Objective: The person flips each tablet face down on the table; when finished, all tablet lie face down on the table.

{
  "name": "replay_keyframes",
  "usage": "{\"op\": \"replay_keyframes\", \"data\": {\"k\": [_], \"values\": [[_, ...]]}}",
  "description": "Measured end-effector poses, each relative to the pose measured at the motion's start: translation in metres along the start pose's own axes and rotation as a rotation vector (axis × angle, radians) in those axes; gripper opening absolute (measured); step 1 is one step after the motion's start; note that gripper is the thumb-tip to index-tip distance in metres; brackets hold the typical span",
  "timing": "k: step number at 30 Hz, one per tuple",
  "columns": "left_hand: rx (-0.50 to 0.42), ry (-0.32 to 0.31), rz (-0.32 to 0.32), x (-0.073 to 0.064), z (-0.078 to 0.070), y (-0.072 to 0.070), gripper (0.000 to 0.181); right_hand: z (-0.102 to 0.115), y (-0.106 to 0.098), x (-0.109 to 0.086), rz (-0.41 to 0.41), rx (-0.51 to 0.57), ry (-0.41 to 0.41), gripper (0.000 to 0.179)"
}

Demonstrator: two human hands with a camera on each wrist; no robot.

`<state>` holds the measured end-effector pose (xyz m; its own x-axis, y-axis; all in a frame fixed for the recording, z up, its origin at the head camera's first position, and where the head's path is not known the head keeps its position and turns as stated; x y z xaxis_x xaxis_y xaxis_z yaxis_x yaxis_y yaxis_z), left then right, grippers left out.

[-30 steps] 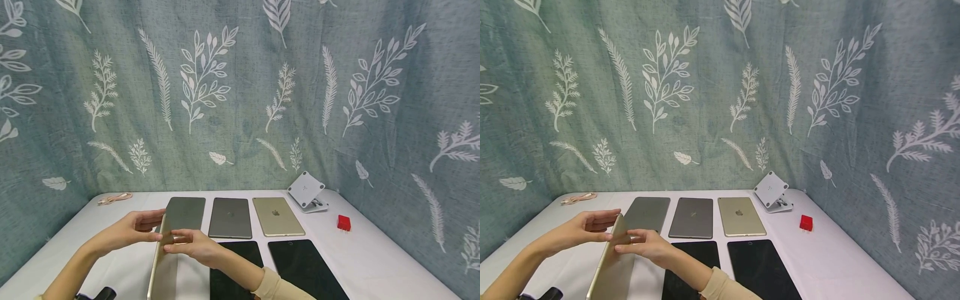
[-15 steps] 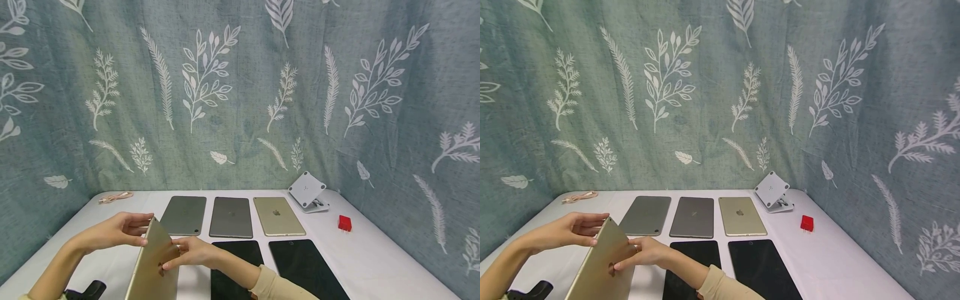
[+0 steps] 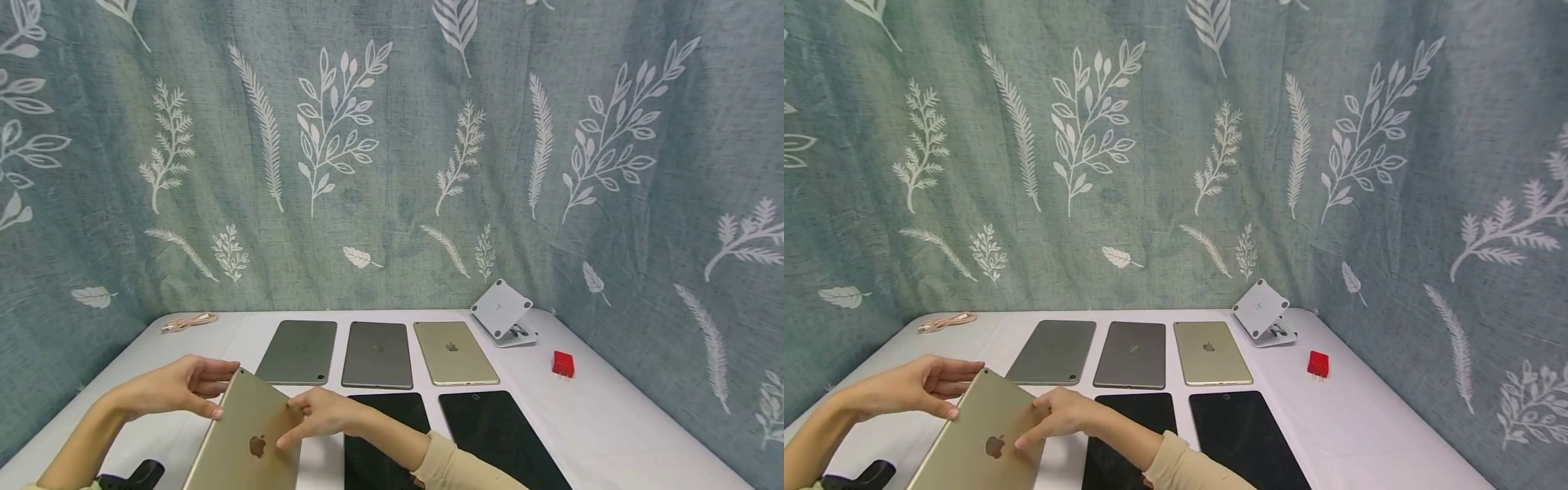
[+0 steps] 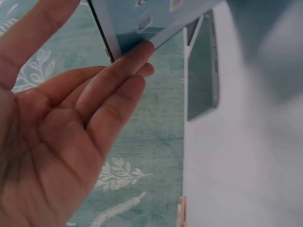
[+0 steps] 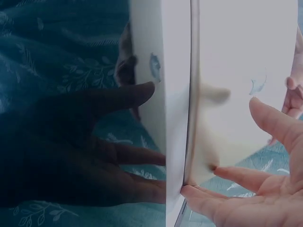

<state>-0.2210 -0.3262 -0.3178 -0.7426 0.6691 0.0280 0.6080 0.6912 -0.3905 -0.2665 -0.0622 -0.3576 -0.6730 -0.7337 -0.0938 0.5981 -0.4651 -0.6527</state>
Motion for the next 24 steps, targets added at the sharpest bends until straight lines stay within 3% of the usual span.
{"op": "replay_keyframes", "data": {"k": [2,5,8,13,18,24], "values": [[-0.006,-0.007,0.011,0.002,0.004,0.000,0.080,-0.002,-0.003,-0.002,0.014,-0.045,-0.038,0.026],[0.015,-0.038,0.005,0.005,0.009,0.001,0.083,-0.004,-0.006,-0.005,0.026,-0.080,-0.070,0.043],[0.060,-0.088,-0.012,0.010,0.014,0.004,0.087,-0.007,-0.009,-0.008,0.022,-0.097,-0.059,0.043],[0.121,-0.195,-0.052,0.015,0.026,0.009,0.088,-0.010,-0.012,-0.010,0.032,-0.137,-0.009,0.021],[0.225,-0.272,-0.100,0.019,0.032,0.013,0.085,-0.010,-0.014,-0.011,0.038,-0.243,0.028,0.048],[0.373,-0.292,-0.123,0.026,0.028,0.019,0.079,-0.009,-0.014,-0.012,0.064,-0.334,0.022,0.053]]}}
Point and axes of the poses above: each hand's wrist, its own x-axis towards the middle knuckle, its own y-axis out of the palm, z = x × y, the point moved 1 cm from there along x, towards the middle knuckle, and after that the axes turned 1 degree about y, right-handed, at the moved point
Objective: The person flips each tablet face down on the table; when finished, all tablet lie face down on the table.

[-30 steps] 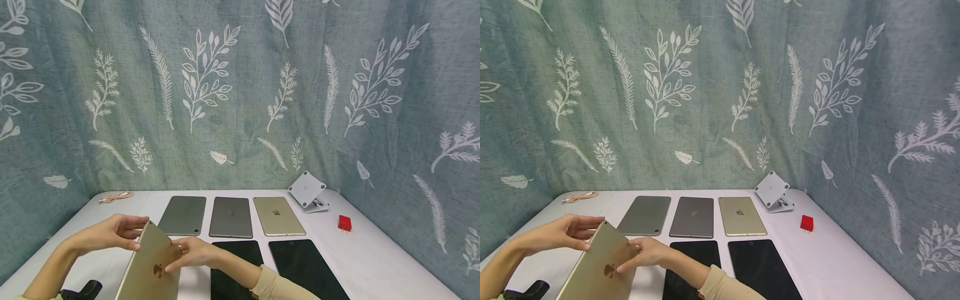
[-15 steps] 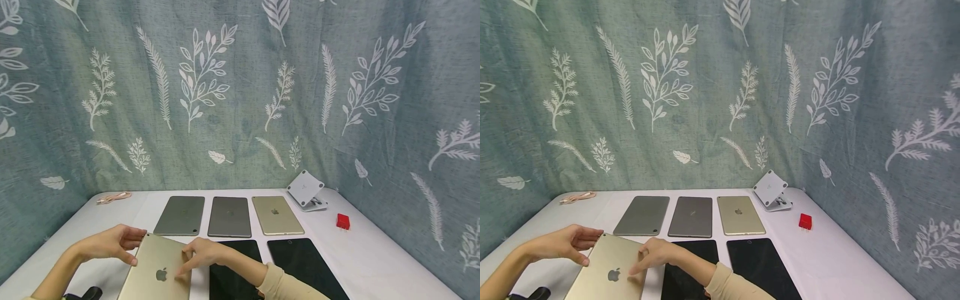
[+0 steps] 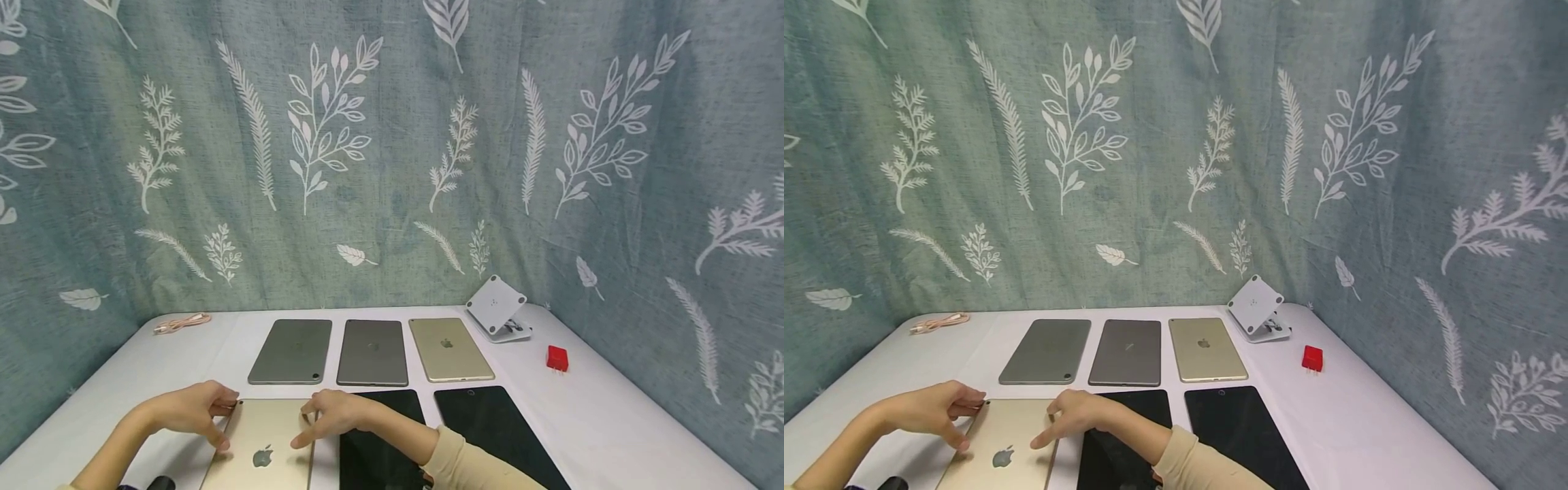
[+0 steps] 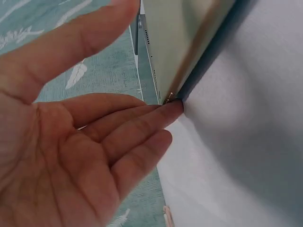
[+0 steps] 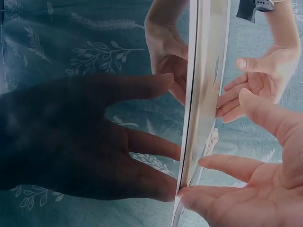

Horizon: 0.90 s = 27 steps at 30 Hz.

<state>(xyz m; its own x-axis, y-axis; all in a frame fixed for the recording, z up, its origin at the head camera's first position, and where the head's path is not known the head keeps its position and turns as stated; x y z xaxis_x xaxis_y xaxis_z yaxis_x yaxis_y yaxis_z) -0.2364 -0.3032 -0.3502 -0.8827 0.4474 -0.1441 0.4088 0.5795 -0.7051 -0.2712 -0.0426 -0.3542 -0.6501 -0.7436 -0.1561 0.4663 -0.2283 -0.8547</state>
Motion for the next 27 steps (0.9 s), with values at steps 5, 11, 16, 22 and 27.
{"op": "replay_keyframes", "data": {"k": [5,11,16,22,27], "values": [[0.061,0.005,0.011,0.003,-0.007,0.005,0.066,0.000,0.000,0.001,0.017,-0.015,-0.006,0.050],[0.130,-0.147,0.006,0.003,-0.015,0.010,0.095,0.002,0.003,0.004,0.016,-0.016,0.033,0.058],[0.178,-0.120,-0.014,0.003,-0.019,0.013,0.099,0.000,0.004,0.004,-0.014,0.064,0.049,0.056],[0.281,-0.030,-0.165,0.010,-0.036,0.020,0.100,-0.009,-0.008,-0.007,-0.096,0.221,0.090,0.072],[0.277,0.094,-0.224,0.017,-0.062,0.037,0.099,-0.020,-0.026,-0.023,-0.152,0.215,0.056,0.075]]}}
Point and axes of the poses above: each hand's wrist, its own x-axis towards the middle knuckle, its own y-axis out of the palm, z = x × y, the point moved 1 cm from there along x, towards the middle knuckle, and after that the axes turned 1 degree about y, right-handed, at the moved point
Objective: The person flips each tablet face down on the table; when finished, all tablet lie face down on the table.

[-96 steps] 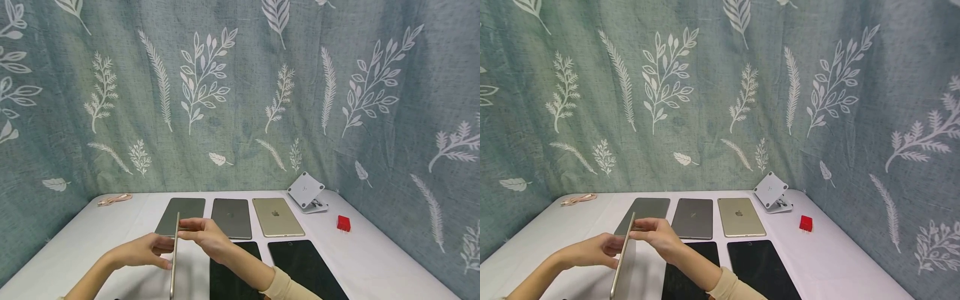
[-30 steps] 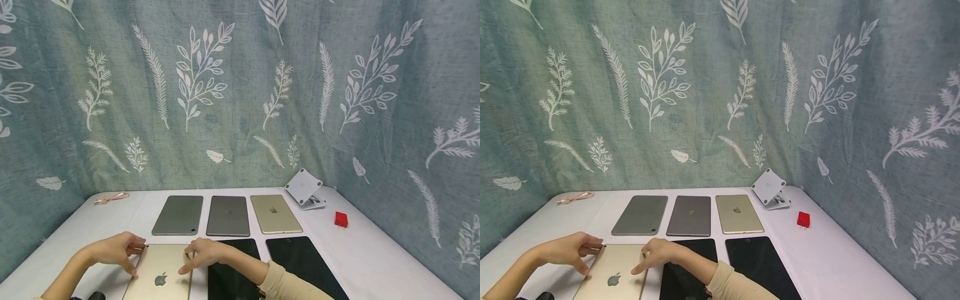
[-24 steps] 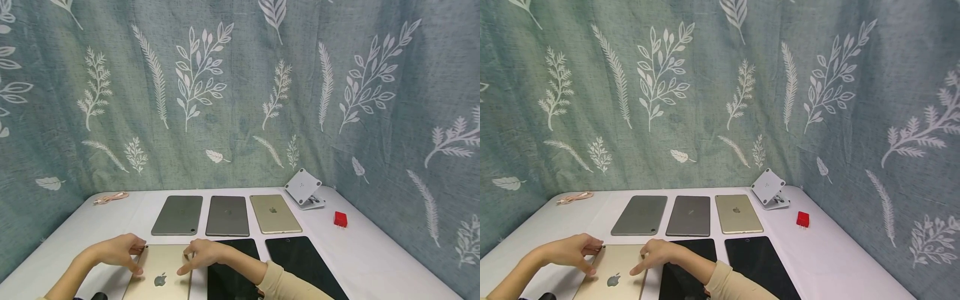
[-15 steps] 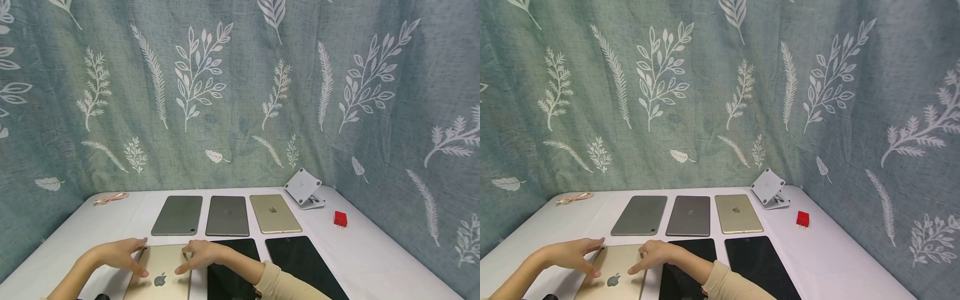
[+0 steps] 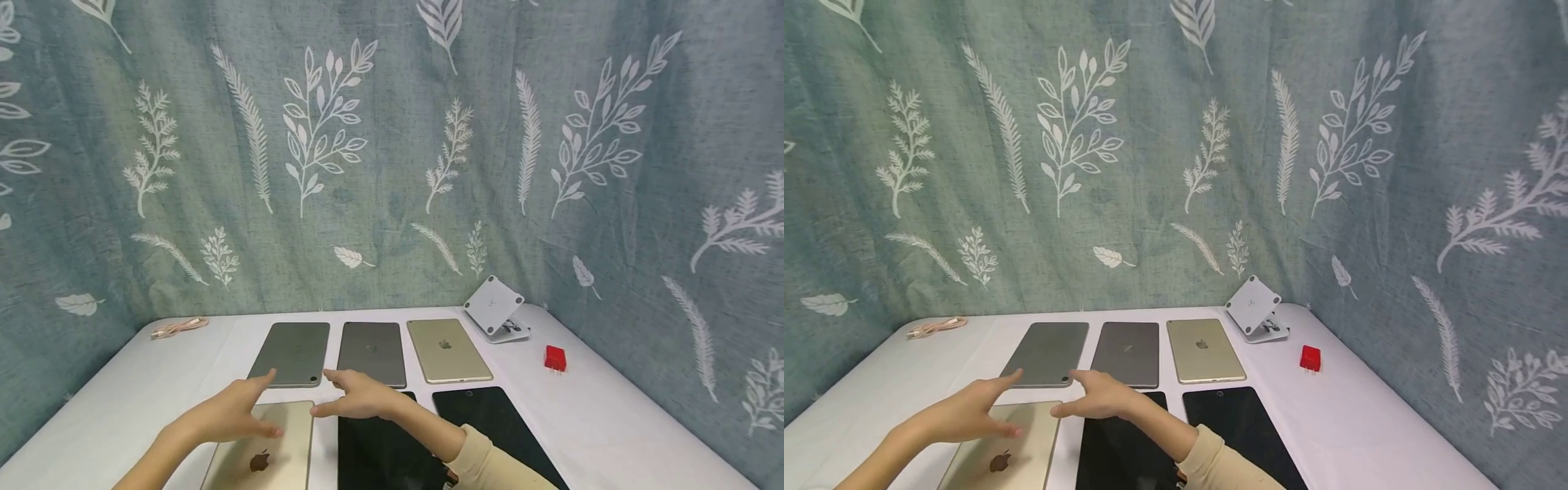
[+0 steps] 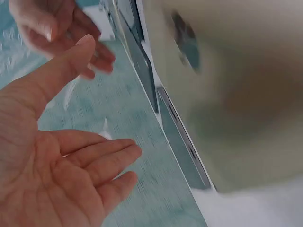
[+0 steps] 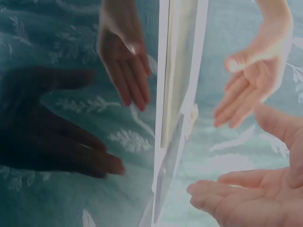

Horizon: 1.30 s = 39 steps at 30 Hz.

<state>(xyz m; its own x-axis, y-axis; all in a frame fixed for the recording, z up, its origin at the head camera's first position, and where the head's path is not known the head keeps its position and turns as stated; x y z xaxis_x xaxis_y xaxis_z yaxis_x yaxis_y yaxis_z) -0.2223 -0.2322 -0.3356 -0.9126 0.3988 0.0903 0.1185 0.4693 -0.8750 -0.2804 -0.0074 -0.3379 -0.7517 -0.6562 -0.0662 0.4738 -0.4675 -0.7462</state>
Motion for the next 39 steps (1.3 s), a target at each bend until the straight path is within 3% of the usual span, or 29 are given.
{"op": "replay_keyframes", "data": {"k": [5,10,14,17,24,35,39], "values": [[-0.004,0.000,0.030,0.016,-0.030,0.014,0.092,-0.013,-0.017,-0.015,-0.057,-0.084,-0.001,0.082],[0.068,0.012,0.072,0.038,-0.059,0.031,0.085,-0.032,-0.031,-0.029,-0.082,-0.140,0.021,0.084],[0.128,0.009,0.111,0.049,-0.071,0.042,0.081,-0.046,-0.041,-0.038,-0.081,-0.146,0.038,0.081],[0.178,0.016,0.123,0.054,-0.074,0.047,0.078,-0.053,-0.050,-0.045,-0.067,-0.135,0.060,0.076],[0.204,0.008,0.111,0.056,-0.071,0.055,0.048,-0.065,-0.068,-0.052,-0.091,-0.211,0.097,0.066],[0.215,-0.027,0.112,0.055,-0.065,0.058,0.050,-0.084,-0.060,-0.046,-0.112,-0.291,0.179,0.054],[0.249,-0.025,0.139,0.058,-0.066,0.058,0.059,-0.086,-0.057,-0.044,-0.112,-0.320,0.188,0.048]]}}
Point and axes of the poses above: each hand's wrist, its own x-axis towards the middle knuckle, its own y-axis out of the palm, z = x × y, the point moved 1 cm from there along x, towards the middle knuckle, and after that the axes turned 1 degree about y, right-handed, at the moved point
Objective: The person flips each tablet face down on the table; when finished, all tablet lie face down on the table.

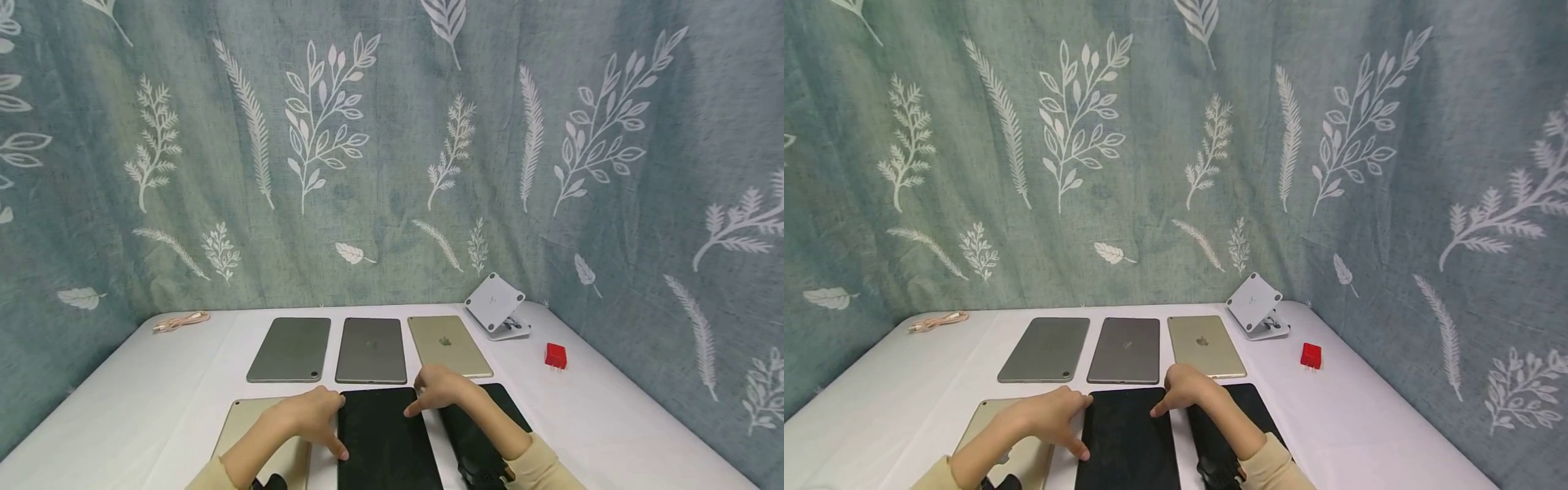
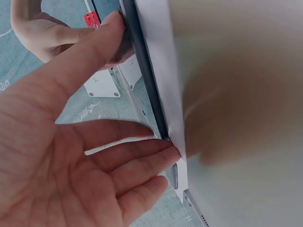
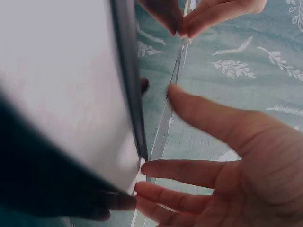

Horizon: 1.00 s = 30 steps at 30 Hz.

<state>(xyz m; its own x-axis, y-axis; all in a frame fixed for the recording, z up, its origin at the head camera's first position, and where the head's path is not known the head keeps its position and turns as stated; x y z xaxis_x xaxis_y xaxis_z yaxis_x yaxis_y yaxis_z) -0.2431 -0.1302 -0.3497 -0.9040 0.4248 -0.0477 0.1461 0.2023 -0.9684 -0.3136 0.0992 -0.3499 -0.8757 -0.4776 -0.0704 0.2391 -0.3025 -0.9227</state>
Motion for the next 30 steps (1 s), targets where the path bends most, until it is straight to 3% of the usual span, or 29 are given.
{"op": "replay_keyframes", "data": {"k": [6,10,12,16,19,25,30], "values": [[0.024,-0.024,0.027,0.003,0.001,0.001,0.068,0.001,0.001,0.003,0.035,-0.013,-0.086,0.039],[0.004,-0.028,0.014,0.001,0.003,0.003,0.066,-0.001,0.005,0.006,0.043,0.100,-0.132,0.028],[-0.011,-0.029,0.005,0.000,0.004,0.003,0.065,-0.002,0.006,0.008,0.031,0.170,-0.118,0.030],[-0.028,-0.029,-0.003,-0.002,0.006,0.002,0.063,-0.004,0.007,0.010,-0.017,0.295,0.009,0.019],[-0.039,-0.026,0.001,-0.002,0.006,0.001,0.061,-0.005,0.004,0.007,-0.028,0.356,0.061,0.028],[-0.064,-0.031,0.038,0.001,0.005,0.000,0.054,-0.006,-0.004,0.004,0.046,0.454,-0.015,0.034],[-0.057,-0.014,0.040,0.002,0.005,0.000,0.054,-0.008,-0.008,0.002,0.125,0.569,-0.001,0.042]]}}
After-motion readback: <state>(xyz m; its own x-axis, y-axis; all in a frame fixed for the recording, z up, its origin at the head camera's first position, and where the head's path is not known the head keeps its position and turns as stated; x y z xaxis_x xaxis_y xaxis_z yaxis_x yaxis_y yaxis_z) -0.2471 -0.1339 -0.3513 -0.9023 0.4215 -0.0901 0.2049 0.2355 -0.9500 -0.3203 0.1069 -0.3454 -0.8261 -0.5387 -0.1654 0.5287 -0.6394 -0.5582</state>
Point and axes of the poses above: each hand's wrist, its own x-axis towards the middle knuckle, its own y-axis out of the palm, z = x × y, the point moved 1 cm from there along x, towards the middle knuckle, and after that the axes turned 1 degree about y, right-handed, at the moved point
